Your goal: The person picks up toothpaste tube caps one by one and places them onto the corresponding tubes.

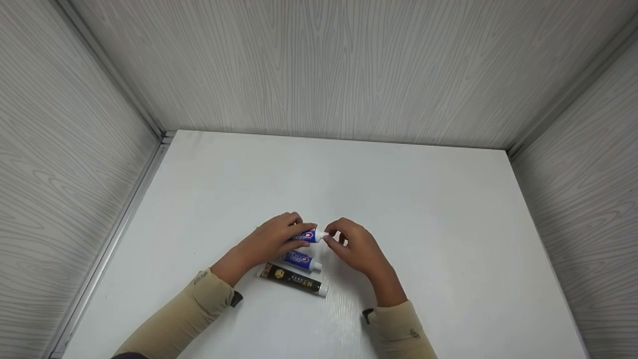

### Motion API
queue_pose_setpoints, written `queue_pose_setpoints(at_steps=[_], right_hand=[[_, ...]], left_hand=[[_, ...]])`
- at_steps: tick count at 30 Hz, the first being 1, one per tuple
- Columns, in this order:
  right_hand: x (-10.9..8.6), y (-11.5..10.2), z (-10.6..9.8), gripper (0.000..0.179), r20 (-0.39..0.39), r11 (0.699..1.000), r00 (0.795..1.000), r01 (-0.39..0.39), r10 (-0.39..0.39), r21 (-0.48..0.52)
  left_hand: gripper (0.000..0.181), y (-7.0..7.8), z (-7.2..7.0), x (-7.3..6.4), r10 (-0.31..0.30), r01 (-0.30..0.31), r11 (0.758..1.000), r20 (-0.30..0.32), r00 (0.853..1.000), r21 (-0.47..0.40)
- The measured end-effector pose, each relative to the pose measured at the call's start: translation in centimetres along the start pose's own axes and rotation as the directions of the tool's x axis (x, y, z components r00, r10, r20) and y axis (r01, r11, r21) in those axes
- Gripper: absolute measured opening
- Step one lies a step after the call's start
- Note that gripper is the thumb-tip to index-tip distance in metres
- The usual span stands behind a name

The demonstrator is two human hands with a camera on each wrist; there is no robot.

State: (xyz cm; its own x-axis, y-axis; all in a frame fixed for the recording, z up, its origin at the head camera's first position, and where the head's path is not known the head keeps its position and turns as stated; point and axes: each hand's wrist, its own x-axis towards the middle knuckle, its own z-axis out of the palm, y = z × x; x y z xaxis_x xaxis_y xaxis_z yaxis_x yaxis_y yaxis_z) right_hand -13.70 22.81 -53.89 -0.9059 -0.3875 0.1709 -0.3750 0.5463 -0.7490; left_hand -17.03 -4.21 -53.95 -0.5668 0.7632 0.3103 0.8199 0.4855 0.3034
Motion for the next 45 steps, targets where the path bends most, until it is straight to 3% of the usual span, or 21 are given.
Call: queue_pose_setpoints(at_steps=[14,18,22,31,38,45], right_hand=[[0.00,0.22,0.02,0.024,-0.011,0.998,0.998,-0.064,0.064,-0.027],[-0.16,0.17,0.11,0.021,-0.034,1.000,0.999,0.008,-0.009,-0.023],[-0.19,0.02,0.10,0.031,-0.048,0.995,0.994,0.095,-0.096,-0.026],[0.05,0.02,0.01,0.031,-0.054,0.988,0.986,0.155,-0.156,-0.022],[-0.03,0.04,-0.05,0.025,-0.043,0.990,0.990,0.136,-0.138,-0.033],[-0.09,-0.01,-0.17,0.021,-0.024,0.994,0.994,0.108,-0.109,-0.032]], left_hand=[[0.042,0.30,-0.22,0.28,-0.012,0.012,1.000,0.024,1.000,-0.008],[0.042,0.27,-0.22,0.24,-0.023,0.023,1.000,0.031,0.999,-0.009],[0.044,0.21,-0.13,0.23,-0.045,0.045,0.999,0.052,0.998,-0.012],[0.042,0.19,-0.05,0.22,-0.012,0.012,1.000,0.026,1.000,-0.027],[0.040,0.08,0.12,0.11,0.039,-0.040,0.999,-0.028,0.999,-0.013],[0.042,0.01,0.17,0.17,0.015,-0.015,1.000,0.007,1.000,-0.005]])
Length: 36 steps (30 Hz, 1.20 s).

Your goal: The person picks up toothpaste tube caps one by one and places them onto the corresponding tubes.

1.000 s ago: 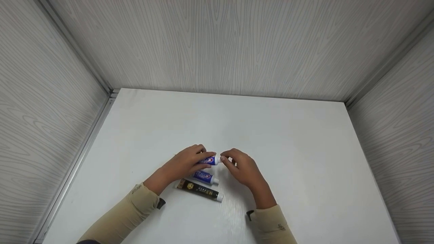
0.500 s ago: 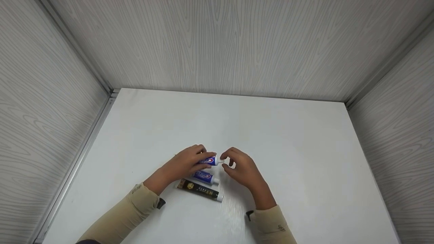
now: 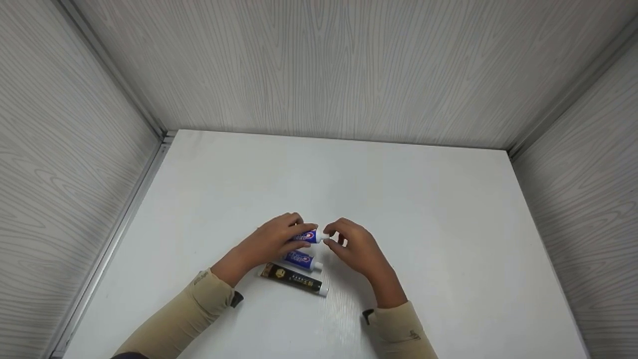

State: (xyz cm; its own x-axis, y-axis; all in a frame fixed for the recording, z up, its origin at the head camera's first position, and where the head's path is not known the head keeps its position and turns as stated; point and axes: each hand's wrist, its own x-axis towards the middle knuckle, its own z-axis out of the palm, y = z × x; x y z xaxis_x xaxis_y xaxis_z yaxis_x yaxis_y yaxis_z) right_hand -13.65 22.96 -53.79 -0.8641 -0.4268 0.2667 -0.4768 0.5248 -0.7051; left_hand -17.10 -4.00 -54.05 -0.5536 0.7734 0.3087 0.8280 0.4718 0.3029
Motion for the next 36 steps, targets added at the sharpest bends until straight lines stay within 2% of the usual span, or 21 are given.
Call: queue_pose_setpoints(at_steps=[7,10,23,31,36], right_hand=[[0.01,0.06,0.00,0.019,0.025,1.000,0.999,-0.022,0.022,-0.009],[0.03,-0.04,0.04,0.018,0.033,0.999,0.999,-0.038,0.039,-0.022],[0.07,-0.06,0.33,0.018,-0.014,0.998,0.999,-0.044,0.043,-0.055],[-0.02,-0.52,0.40,0.015,-0.006,0.989,0.994,-0.107,0.107,-0.104],[-0.01,-0.59,0.53,0.015,-0.011,0.986,0.993,-0.119,0.119,-0.117]], left_hand=[[0.044,-0.03,0.06,0.07,-0.029,0.029,1.000,0.036,0.999,-0.009],[0.043,-0.02,0.11,0.01,-0.025,0.026,1.000,0.033,0.999,-0.010],[0.041,0.26,-0.08,0.01,-0.063,0.062,0.998,0.046,0.997,0.028],[0.039,0.28,0.27,-0.03,-0.059,0.058,0.998,0.030,0.998,0.008],[0.040,0.30,0.33,0.01,-0.071,0.071,0.997,0.043,0.997,0.019]])
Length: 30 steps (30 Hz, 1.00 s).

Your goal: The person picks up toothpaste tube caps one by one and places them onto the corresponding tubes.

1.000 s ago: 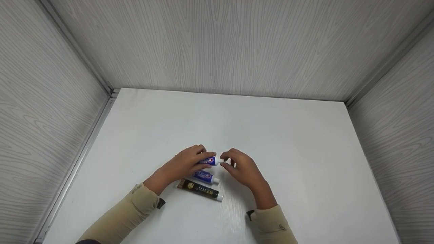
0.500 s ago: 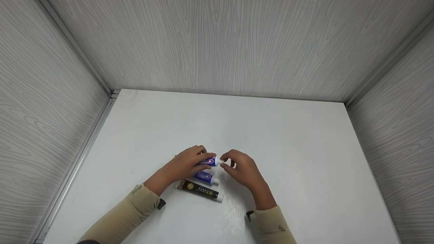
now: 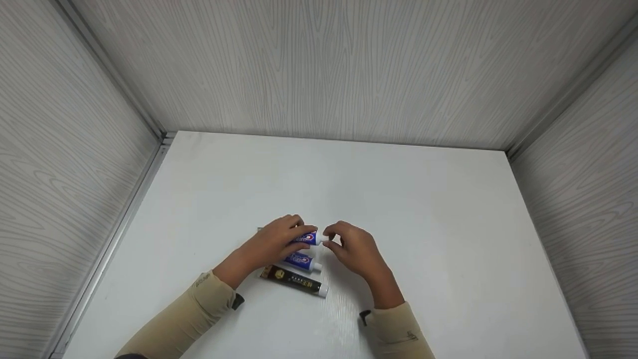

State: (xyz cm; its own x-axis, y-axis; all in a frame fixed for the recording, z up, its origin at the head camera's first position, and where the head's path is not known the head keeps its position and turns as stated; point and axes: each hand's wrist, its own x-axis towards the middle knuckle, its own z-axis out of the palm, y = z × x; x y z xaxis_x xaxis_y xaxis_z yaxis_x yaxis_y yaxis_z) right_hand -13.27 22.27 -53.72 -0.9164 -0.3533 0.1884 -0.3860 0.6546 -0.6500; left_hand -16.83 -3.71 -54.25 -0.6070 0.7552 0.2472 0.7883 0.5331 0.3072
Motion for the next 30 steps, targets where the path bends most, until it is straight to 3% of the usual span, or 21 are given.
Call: queue_pose_setpoints(at_steps=[5,12,23,30], right_hand=[[-0.1,0.2,0.1,0.017,-0.004,1.000,1.000,-0.008,0.008,0.008],[0.0,0.4,0.1,0.016,-0.008,0.999,1.000,0.017,-0.017,0.045],[-0.4,0.9,0.1,0.014,0.016,0.999,1.000,-0.009,0.009,0.052],[-0.6,0.9,0.0,0.014,0.035,0.998,0.999,-0.023,0.021,0.057]], left_hand=[[0.040,-0.1,0.1,0.0,-0.008,0.008,1.000,0.014,1.000,-0.007],[0.038,-0.6,0.3,0.2,0.004,-0.003,1.000,-0.012,1.000,0.021],[0.039,-1.4,1.2,-0.2,-0.104,0.100,0.994,0.082,0.991,0.046],[0.038,-1.7,1.8,-0.2,-0.142,0.135,0.989,0.113,0.983,0.064]])
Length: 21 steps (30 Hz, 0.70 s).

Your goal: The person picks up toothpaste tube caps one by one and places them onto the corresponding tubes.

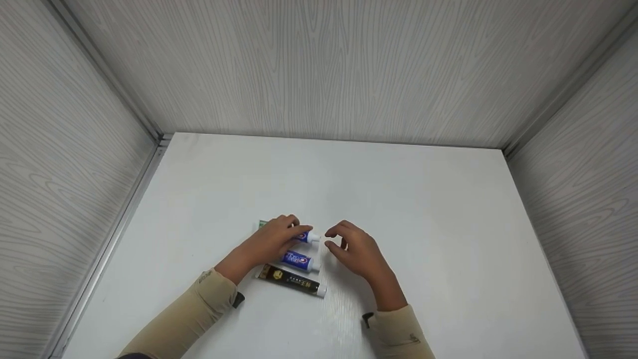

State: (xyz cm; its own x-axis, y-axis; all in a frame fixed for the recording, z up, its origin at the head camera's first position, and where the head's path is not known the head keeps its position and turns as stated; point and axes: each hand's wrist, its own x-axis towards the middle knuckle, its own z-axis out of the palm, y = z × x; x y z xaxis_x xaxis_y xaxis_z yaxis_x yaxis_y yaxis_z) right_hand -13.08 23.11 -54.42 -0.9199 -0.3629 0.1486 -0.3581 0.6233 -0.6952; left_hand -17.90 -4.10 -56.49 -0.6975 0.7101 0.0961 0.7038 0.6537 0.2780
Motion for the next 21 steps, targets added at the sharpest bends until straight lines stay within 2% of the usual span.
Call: queue_pose_setpoints(at_steps=[6,13,17,21], right_hand=[[0.0,0.0,-0.1,0.013,0.000,1.000,1.000,0.001,-0.001,0.003],[0.0,0.5,-0.3,0.012,-0.011,0.999,1.000,0.030,-0.030,0.011],[-0.1,0.8,-0.7,0.012,-0.034,1.000,0.999,0.026,-0.025,0.005],[-0.2,0.9,-1.3,0.013,-0.060,1.000,0.998,-0.014,0.013,-0.009]], left_hand=[[0.037,-0.1,0.1,0.0,-0.015,0.014,1.000,0.034,0.999,0.015],[0.036,0.1,0.0,-0.2,-0.010,0.008,0.997,0.024,1.000,0.072],[0.033,0.0,0.1,-0.2,-0.020,0.020,0.999,0.014,1.000,0.034],[0.030,-0.2,0.1,-0.6,-0.010,0.008,0.999,-0.049,0.999,-0.040]])
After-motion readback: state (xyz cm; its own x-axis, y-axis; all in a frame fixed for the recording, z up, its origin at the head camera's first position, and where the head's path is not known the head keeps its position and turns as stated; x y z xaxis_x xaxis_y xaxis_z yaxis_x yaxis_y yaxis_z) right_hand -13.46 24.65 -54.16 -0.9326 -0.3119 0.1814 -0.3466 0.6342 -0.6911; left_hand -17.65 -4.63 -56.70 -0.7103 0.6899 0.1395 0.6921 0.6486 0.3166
